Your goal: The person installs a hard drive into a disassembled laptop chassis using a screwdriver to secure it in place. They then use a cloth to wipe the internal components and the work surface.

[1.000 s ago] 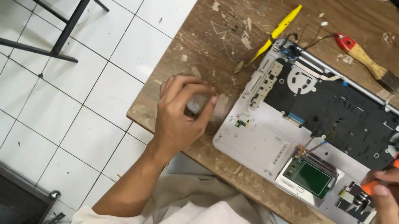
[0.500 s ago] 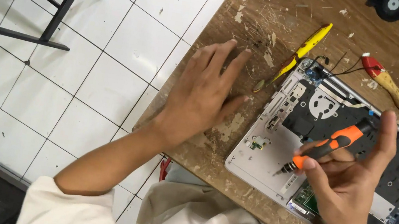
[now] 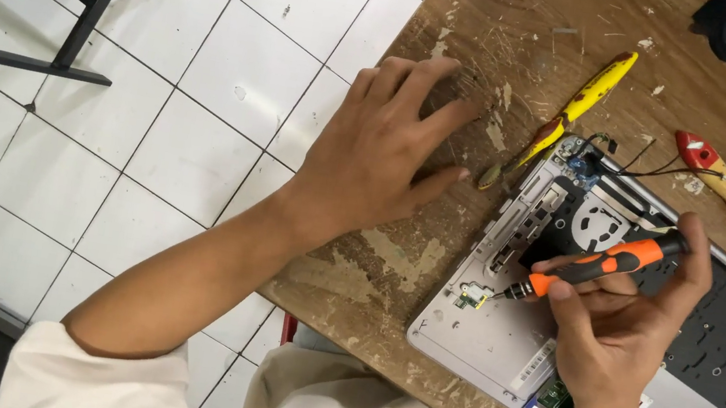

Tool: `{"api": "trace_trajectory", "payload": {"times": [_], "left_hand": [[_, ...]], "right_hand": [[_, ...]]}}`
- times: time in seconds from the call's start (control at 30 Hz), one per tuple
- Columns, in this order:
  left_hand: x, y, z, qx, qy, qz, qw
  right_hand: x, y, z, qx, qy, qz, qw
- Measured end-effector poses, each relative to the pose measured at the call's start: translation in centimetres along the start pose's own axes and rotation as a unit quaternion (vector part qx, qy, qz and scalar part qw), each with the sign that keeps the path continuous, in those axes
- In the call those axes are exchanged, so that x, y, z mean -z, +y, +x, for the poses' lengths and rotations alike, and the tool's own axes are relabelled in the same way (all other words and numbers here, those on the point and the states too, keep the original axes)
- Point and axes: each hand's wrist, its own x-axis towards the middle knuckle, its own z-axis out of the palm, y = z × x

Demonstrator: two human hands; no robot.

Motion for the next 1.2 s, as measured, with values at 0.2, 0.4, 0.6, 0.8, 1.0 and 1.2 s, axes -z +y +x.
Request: {"api": "trace_trajectory", "payload": {"times": [0.2,0.4,0.6,0.8,1.0,1.2], "left_hand": [[0.5,-0.5,0.3,0.004,0.014,-0.076,0.997],[0.3,-0.8,0.2,0.001,0.013,-0.103,0.995],[0.5,-0.8,0.3,-0.012,0.020,-0.119,0.993],[0.2,-0.9,0.3,-0.013,0.015,-0.101,0.995],[0.4,-0.5,0.3,-0.019,0.006,-0.060,0.998],[0.6,-0.3,0.5,-0.027,-0.003,-0.024,0.999]], "right_hand": [[-0.2,0.4,-0.1,-0.017,0.003,0.026,1.000],[-0.8,-0.3,0.1,0.010,-0.007,0.001,1.000],[-0.6,-0.4,0.1,-0.005,-0.005,0.003,1.000],[-0.6,-0.8,0.3,-0.007,-0.016,-0.017,1.000],[-0.6,-0.3,0.4,0.004,-0.012,0.004,1.000],[-0.7,-0.8,0.5,0.002,-0.018,-0.005,1.000]]}}
